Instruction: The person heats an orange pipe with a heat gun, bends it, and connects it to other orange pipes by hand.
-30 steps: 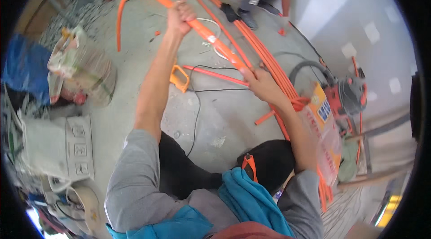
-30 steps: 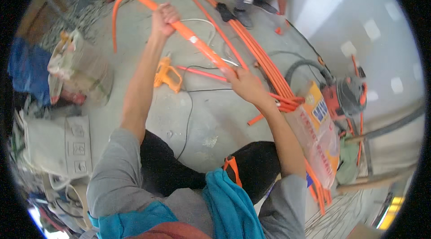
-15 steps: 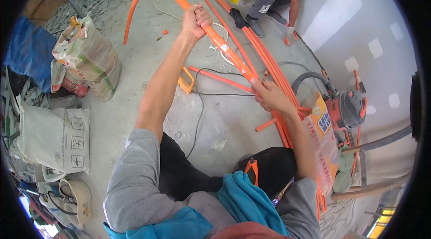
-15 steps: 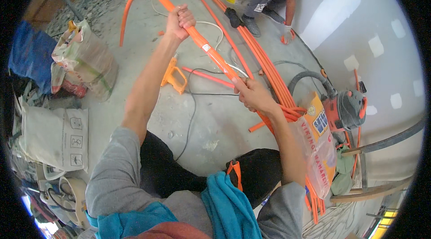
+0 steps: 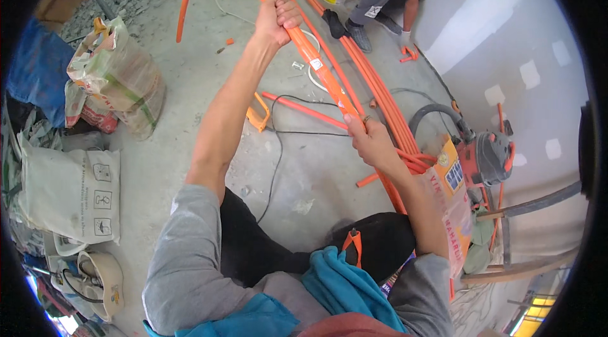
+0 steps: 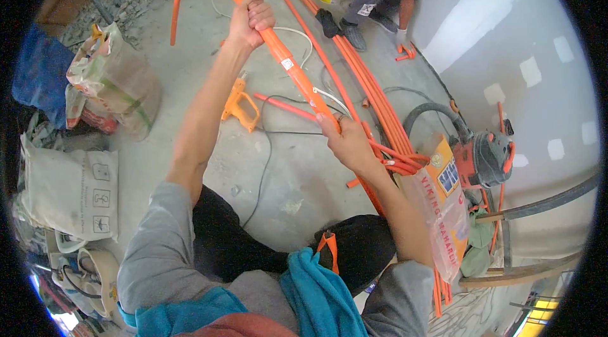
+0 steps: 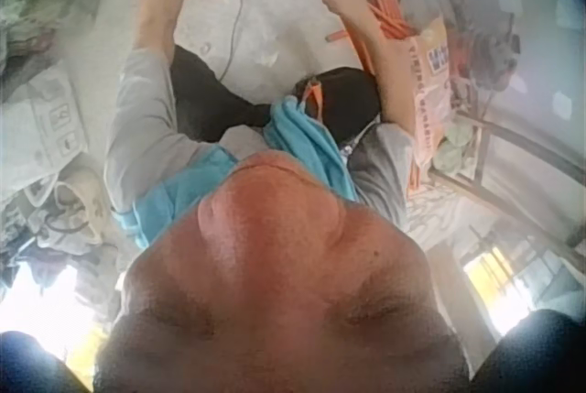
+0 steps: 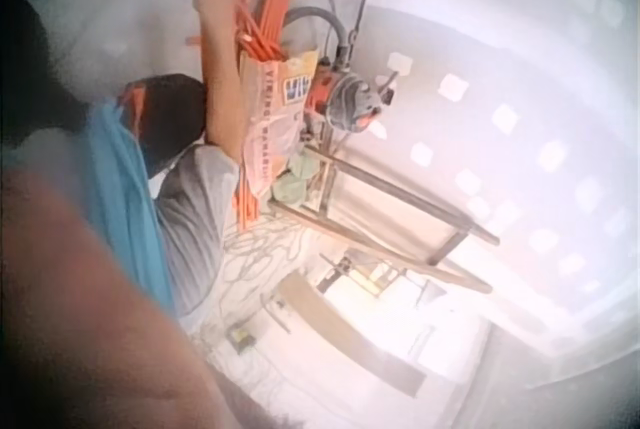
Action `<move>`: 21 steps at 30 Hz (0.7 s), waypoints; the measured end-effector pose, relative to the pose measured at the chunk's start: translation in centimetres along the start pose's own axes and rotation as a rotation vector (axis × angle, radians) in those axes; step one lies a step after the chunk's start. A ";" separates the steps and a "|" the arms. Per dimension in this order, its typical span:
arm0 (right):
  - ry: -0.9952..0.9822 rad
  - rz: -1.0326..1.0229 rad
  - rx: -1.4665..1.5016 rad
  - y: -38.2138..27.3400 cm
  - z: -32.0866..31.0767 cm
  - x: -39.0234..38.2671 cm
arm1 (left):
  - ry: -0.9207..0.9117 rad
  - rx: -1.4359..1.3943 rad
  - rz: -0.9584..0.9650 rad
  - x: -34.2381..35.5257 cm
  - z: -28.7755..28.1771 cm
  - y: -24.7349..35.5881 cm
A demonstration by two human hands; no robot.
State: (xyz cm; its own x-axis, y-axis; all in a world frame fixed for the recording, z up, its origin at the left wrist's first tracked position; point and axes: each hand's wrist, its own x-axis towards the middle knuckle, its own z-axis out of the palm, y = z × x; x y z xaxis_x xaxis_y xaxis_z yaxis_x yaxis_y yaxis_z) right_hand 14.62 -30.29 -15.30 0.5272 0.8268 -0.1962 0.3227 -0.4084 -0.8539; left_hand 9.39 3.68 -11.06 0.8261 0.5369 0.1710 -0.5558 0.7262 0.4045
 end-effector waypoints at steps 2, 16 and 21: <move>0.068 -0.080 -0.088 0.2 0.2 -0.2 | 0.012 0.012 0.010 0.0 0.4 -0.2; -0.282 0.204 0.383 -0.6 -2.4 -0.2 | 0.073 0.028 0.016 0.5 -0.2 0.3; -0.585 0.270 0.687 1.2 -2.7 0.4 | 0.054 0.011 0.007 0.8 0.0 0.8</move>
State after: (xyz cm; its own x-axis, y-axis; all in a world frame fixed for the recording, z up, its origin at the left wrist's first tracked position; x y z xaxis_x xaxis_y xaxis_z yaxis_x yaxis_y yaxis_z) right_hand 17.35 -31.43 -15.07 -0.0226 0.8765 -0.4809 -0.3858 -0.4514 -0.8046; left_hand 9.55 4.71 -10.64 0.8161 0.5641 0.1255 -0.5598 0.7179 0.4137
